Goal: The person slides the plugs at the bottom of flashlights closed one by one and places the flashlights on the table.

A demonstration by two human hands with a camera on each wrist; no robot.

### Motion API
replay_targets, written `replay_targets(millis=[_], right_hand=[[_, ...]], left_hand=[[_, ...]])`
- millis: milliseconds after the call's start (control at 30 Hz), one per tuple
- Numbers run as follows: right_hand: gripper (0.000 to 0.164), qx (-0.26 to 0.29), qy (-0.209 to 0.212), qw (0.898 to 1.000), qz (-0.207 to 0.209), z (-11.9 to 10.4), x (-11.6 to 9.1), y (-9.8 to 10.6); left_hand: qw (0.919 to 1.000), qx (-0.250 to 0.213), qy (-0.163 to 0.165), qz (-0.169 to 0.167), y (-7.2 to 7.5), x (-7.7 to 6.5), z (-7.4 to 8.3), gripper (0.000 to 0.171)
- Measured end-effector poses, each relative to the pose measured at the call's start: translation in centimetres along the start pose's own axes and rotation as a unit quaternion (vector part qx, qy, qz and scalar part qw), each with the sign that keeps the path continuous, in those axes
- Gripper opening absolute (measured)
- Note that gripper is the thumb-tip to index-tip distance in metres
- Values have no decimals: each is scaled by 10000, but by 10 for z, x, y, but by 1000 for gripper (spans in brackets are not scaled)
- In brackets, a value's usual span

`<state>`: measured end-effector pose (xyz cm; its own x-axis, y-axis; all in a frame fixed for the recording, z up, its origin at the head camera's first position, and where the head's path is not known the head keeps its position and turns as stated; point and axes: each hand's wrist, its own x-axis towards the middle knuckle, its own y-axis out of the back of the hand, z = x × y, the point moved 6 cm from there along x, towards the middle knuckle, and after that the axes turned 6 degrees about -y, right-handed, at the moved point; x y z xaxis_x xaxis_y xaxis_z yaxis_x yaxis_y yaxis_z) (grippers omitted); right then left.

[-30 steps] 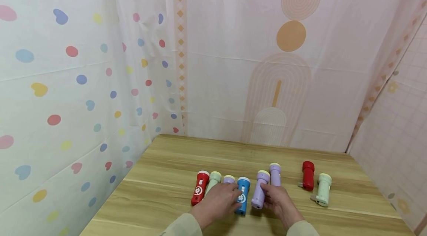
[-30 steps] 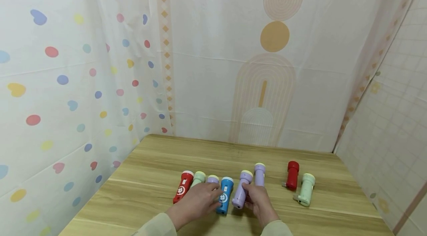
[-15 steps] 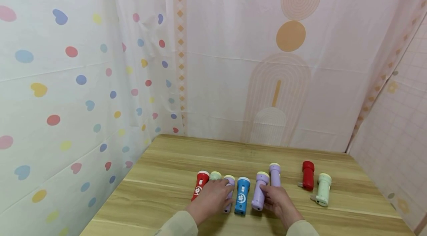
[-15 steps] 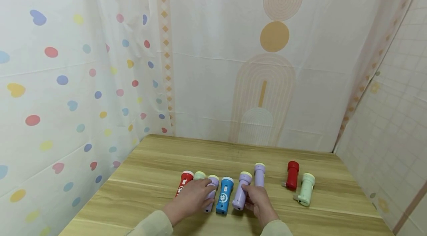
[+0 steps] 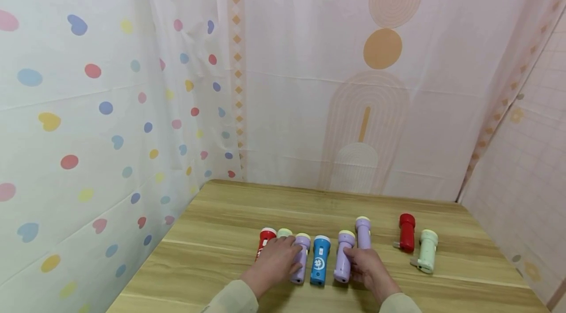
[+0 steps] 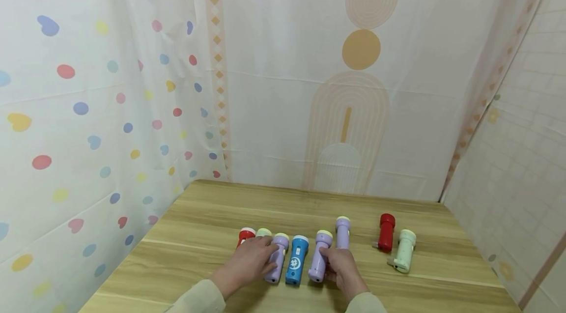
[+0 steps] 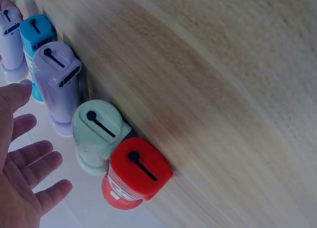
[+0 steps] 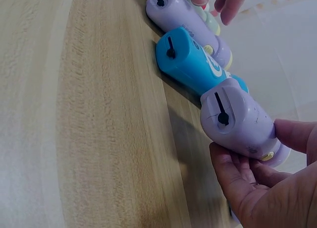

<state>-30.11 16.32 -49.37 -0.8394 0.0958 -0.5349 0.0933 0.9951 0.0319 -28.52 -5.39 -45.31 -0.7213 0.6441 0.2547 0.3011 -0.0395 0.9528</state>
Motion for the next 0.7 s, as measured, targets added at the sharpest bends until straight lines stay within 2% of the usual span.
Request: replay_targets(millis=[200, 433, 700], right_hand=[[50, -68, 125, 9999, -3, 2, 0, -1], [40, -143, 491, 9987, -56, 4, -3, -4], [38, -318, 552, 9980, 63, 5, -3, -7]], left_hand=[[9995, -53, 195, -227, -3, -1, -3, 41], [9987, -95, 376, -337, -3, -3, -7, 43], [9978, -93, 447, -479, -7, -5, -11, 46]])
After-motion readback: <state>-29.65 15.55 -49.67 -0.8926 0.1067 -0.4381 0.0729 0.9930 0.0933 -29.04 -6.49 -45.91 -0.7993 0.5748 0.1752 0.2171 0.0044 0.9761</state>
